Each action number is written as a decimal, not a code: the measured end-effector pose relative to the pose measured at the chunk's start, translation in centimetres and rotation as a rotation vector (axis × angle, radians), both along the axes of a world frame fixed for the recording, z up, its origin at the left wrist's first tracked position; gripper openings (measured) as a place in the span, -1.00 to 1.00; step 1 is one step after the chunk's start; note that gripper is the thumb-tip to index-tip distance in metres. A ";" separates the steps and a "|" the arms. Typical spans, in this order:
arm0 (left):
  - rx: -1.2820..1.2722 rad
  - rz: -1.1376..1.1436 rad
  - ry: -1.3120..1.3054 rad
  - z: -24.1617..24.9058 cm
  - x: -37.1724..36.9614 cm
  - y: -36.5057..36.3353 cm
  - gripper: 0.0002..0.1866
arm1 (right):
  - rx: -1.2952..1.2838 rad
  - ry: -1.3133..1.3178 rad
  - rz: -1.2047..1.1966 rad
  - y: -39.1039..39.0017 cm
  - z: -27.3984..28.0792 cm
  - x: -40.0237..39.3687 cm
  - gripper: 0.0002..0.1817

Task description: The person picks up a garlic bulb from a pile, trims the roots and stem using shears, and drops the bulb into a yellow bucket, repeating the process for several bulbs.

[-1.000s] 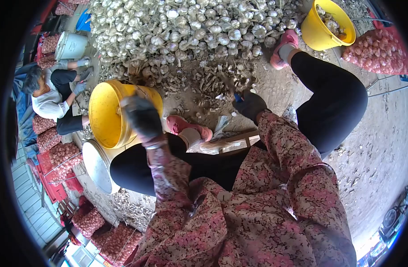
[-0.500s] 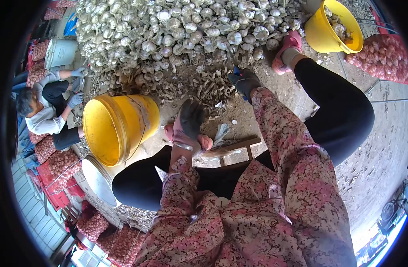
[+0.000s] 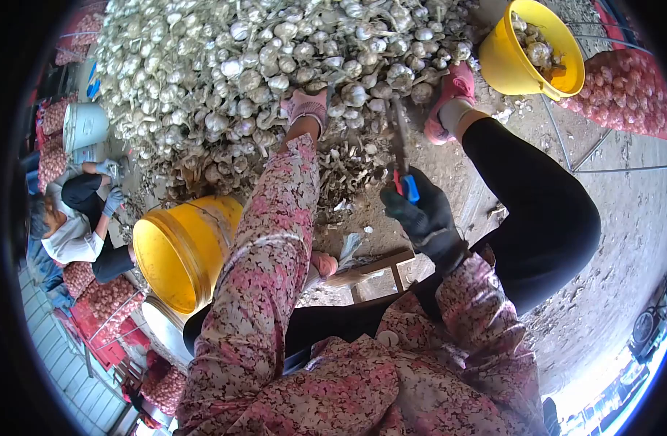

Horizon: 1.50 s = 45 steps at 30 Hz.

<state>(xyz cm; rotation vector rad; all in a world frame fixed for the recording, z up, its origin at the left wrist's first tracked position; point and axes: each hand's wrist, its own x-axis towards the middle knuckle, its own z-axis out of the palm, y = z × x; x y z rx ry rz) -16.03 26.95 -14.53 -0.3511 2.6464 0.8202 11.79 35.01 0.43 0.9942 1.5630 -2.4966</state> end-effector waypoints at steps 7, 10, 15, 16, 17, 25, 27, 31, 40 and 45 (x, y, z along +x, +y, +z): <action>1.229 0.173 -0.024 -0.1 4.7 -5.9 -0.59 | 1.000 -0.015 0.228 0.3 -2.6 -1.4 -0.40; 1.394 0.065 -0.052 0.5 9.9 -9.8 -0.47 | 1.122 0.028 0.292 -0.8 -3.6 -1.3 -0.34; 1.065 -0.047 0.006 3.9 16.6 -13.1 -0.36 | 1.458 0.057 0.504 -2.6 -2.6 0.2 -0.25; 0.831 -0.140 0.059 4.8 17.3 -13.6 -0.33 | 1.462 0.059 0.503 -2.7 -2.2 0.7 -0.25; 0.835 -0.141 0.061 5.7 18.0 -14.0 -0.33 | 1.440 0.053 0.575 -2.7 -1.8 1.2 -0.25; 0.239 -0.381 0.281 11.0 23.0 -16.9 -0.25 | 1.253 -0.019 0.874 -6.3 -2.4 4.6 -0.20; 0.258 -0.389 0.276 11.0 23.3 -17.8 -0.25 | 1.252 0.079 0.774 -7.7 -4.0 5.7 -0.24; 0.224 -0.381 0.215 10.8 24.1 -18.9 -0.24 | 1.159 0.107 0.734 -9.1 -4.3 6.1 -0.48; 0.184 -0.298 0.041 10.0 23.7 -18.5 -0.52 | 1.202 0.013 1.015 -7.3 -7.5 4.2 -0.77; 1.117 -0.031 -0.077 7.0 23.6 -19.7 -0.62 | 1.132 -0.135 0.790 -5.7 -9.9 3.1 -0.75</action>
